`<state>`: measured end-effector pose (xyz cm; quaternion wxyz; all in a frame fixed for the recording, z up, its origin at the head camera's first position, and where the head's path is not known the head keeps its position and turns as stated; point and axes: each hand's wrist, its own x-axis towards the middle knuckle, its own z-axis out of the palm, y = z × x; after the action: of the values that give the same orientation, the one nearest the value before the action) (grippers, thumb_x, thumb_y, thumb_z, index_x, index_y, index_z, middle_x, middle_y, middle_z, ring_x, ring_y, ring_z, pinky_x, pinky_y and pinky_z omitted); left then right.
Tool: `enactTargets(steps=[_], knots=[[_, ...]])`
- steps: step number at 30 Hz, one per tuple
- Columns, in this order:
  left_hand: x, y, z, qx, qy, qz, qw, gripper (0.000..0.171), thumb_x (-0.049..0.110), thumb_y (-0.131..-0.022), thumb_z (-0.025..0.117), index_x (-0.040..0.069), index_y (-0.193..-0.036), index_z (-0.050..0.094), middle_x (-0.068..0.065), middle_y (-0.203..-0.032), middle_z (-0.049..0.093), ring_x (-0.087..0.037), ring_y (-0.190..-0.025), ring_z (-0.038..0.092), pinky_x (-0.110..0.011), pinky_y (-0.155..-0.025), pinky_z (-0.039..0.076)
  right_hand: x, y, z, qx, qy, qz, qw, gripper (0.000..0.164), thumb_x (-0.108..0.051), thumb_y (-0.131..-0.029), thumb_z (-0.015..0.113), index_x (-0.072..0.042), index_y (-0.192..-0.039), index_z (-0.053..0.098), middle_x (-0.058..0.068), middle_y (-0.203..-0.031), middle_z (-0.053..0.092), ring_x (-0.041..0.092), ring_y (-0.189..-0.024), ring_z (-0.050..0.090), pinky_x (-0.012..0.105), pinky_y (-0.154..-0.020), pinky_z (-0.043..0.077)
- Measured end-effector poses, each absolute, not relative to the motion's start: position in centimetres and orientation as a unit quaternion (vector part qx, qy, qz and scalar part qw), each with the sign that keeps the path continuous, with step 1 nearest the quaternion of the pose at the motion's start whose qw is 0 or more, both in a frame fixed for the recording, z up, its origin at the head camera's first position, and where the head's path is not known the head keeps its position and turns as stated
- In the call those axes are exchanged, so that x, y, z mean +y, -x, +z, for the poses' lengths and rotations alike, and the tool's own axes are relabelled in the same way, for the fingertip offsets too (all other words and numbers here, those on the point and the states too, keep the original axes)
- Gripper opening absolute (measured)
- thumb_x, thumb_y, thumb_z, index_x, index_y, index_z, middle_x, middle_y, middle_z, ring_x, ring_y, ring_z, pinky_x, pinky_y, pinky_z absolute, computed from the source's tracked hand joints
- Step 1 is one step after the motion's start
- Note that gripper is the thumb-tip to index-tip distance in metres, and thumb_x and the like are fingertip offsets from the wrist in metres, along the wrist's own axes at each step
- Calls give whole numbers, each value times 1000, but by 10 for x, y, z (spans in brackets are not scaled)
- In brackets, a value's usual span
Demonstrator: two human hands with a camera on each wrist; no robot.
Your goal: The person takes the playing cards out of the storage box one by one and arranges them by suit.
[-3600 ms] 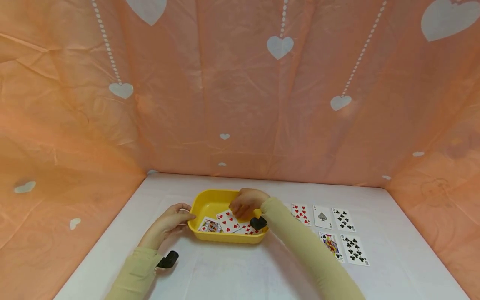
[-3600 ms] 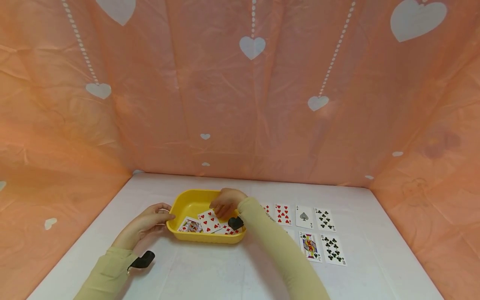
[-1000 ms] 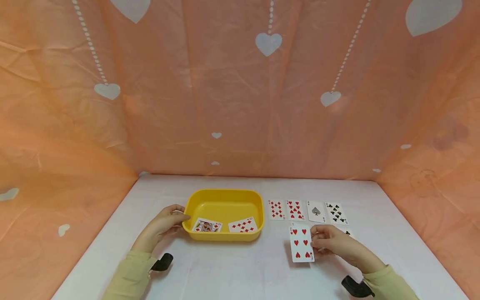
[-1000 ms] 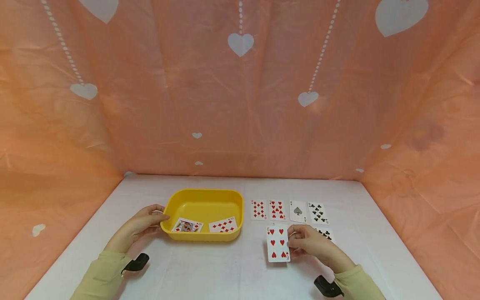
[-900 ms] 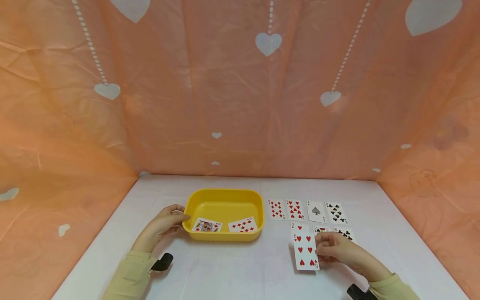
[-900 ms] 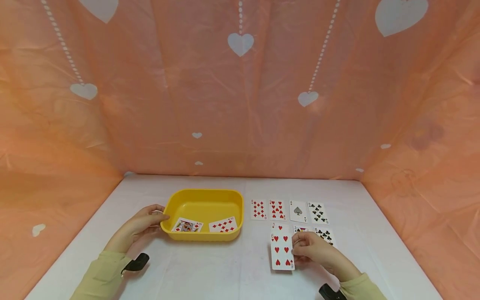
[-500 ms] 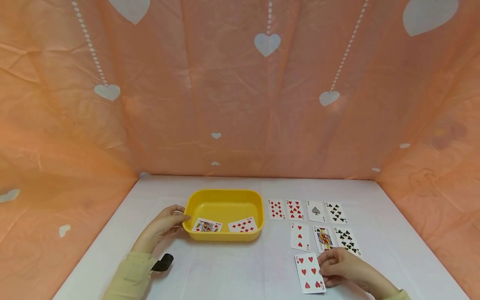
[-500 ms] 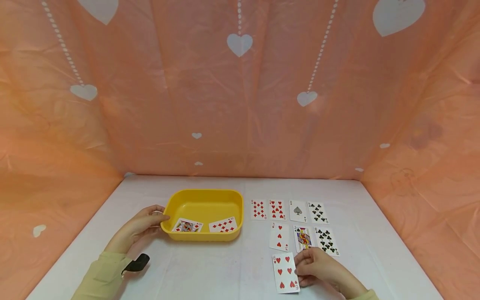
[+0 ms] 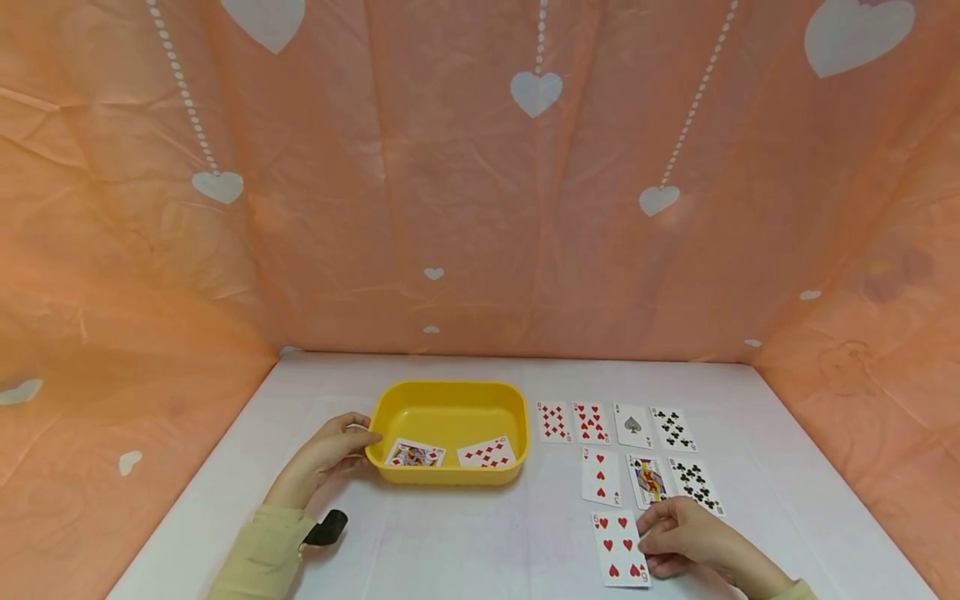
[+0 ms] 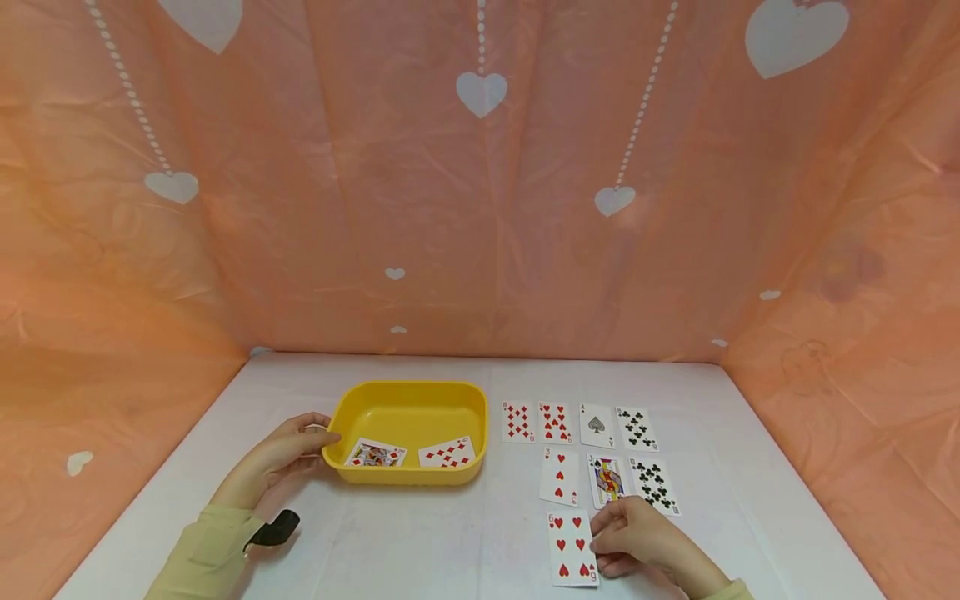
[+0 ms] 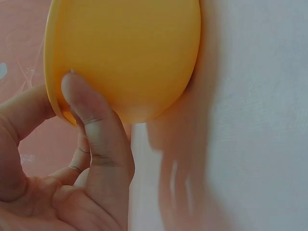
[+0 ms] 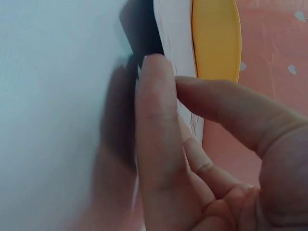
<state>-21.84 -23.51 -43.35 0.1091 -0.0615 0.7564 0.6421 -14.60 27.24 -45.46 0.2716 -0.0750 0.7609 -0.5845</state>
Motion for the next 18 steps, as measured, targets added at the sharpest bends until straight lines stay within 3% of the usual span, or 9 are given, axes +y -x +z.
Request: enactTargets(steps=[12,18], knots=[[-235,218,-433,759,70,638,110,32,8,-88,65,-5,-110,46,-8,-82,65,-16,-66,61,-26,-58,49,276,145,-450,785,77,-563,247,19,-1,-82,69,9,-93,57,9,-70,64,16,-60,64,32,-56,55],[-234,217,-432,758,62,640,109,33,7,-88,64,-6,-110,44,-9,-81,64,-16,-65,61,-26,-58,50,281,156,-433,800,108,-545,226,20,-5,-87,65,11,-97,58,12,-74,66,20,-64,64,33,-57,55]])
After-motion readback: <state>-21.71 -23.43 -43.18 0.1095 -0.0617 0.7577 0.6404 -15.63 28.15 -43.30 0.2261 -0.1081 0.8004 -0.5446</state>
